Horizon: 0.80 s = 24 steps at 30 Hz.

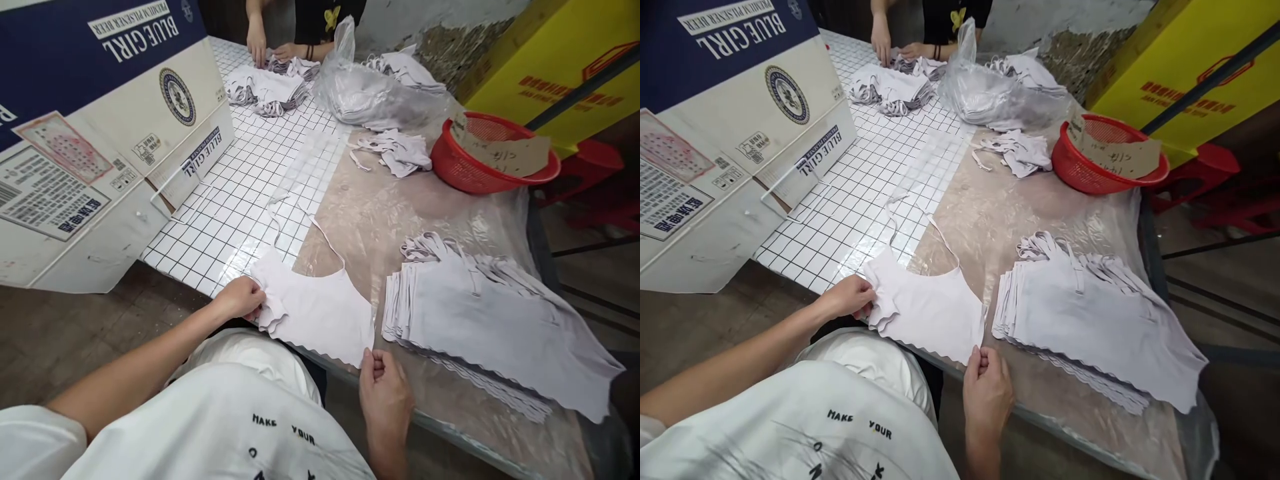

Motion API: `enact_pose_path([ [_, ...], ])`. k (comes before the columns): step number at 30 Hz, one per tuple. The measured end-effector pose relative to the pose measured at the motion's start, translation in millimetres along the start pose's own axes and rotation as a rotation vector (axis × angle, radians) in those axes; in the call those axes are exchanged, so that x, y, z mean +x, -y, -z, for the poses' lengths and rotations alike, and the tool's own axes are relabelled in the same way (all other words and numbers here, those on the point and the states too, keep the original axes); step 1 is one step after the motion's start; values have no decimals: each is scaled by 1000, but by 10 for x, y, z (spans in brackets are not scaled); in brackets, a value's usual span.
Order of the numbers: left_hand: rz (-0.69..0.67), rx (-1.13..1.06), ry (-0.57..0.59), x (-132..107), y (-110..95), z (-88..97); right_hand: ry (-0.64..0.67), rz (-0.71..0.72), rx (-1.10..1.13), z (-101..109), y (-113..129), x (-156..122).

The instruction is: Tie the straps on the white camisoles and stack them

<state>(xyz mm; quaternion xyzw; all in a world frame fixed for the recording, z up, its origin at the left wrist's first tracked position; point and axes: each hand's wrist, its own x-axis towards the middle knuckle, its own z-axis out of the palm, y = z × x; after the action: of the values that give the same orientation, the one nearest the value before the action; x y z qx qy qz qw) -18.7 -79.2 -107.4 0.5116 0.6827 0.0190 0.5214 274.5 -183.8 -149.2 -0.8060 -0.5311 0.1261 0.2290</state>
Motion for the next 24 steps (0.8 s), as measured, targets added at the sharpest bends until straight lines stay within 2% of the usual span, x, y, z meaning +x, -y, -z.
enact_pose_path([
  [4,25,-69,35,-12,174,233,10,-69,125,44,-72,40],
  [8,55,-211,67,-78,326,396,19,-70,101,54,-97,65],
  [11,59,-235,24,-162,366,380,26,-60,82,49,-61,55],
  [17,12,-142,-73,-282,409,178,31,-78,26,-6,104,-53],
  [20,21,-353,-94,-358,337,159,72,-67,33,9,155,-60],
  [24,121,-753,-136,-580,150,322,159,-105,316,140,161,-51],
])
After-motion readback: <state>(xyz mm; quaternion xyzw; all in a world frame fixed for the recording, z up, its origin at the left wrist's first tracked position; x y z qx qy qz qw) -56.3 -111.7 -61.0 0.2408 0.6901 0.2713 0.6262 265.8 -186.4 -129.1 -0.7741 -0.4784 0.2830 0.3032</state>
